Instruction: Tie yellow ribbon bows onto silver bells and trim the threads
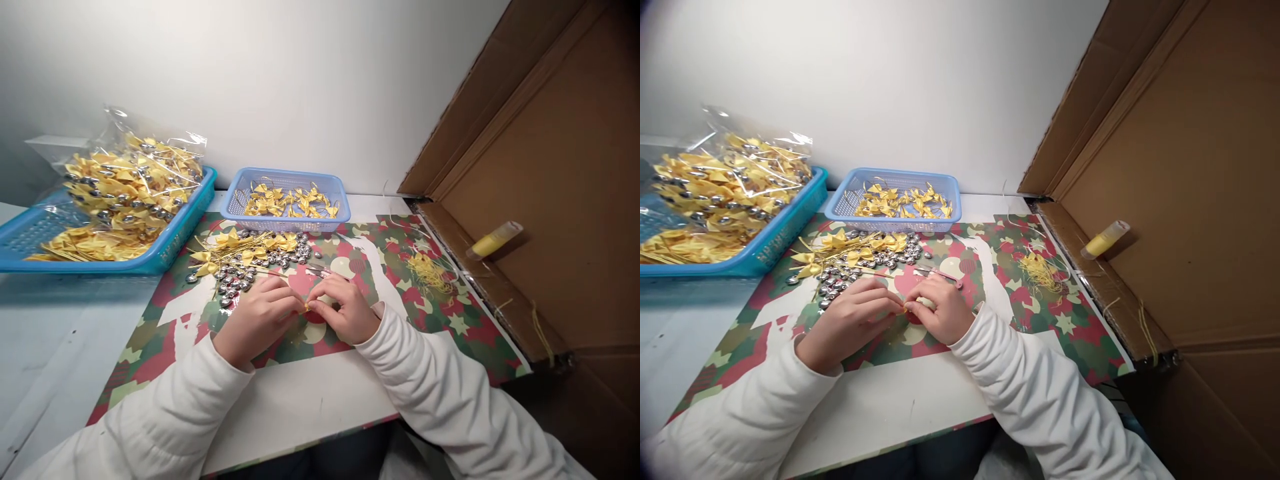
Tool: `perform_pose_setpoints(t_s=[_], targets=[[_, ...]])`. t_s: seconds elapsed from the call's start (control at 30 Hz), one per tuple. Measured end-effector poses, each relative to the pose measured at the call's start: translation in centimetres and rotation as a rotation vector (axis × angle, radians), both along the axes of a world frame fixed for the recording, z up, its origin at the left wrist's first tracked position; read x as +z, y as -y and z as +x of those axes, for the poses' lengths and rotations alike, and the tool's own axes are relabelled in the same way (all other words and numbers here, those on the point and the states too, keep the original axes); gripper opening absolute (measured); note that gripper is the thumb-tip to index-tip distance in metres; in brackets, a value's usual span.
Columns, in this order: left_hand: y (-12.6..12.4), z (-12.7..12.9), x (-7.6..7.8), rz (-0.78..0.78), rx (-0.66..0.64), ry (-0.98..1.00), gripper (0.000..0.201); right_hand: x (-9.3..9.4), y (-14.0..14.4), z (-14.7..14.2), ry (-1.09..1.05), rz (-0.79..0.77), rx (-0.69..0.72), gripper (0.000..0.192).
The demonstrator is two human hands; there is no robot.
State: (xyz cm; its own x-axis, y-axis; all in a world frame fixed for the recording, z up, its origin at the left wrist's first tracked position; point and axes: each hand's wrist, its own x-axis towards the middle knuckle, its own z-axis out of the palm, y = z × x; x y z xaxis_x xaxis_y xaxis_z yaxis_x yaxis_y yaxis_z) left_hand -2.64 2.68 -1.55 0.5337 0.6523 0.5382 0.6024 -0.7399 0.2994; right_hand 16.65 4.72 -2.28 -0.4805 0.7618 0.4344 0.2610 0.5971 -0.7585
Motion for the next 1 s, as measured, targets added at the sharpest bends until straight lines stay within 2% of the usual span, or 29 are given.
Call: perform_pose_setpoints(t_s=[0.27, 0.43, 0.63, 1.0], targets=[[-0.1, -0.1, -0.3, -0.015, -0.089, -0.099, 0.021, -0.6, -0.2, 0.2, 0.106, 0.065, 0.125, 0.015], [0.0, 0.0, -0.6, -0.004, -0.085, -0.157, 0.022, -0.9, -0.4, 0.3, 0.117, 0.115, 0.176, 0.015], [0.5, 0.4, -0.3, 0.053, -0.062, -0.27, 0.023, -1.3, -0.5, 0.5, 0.153, 0.145, 0.183, 0.015], [0.5, 0.1, -0.1, 0.019, -0.032, -0.32, 0.016, -1.7, -0.2, 0.8, 0.294, 0.239, 0.117, 0.011]])
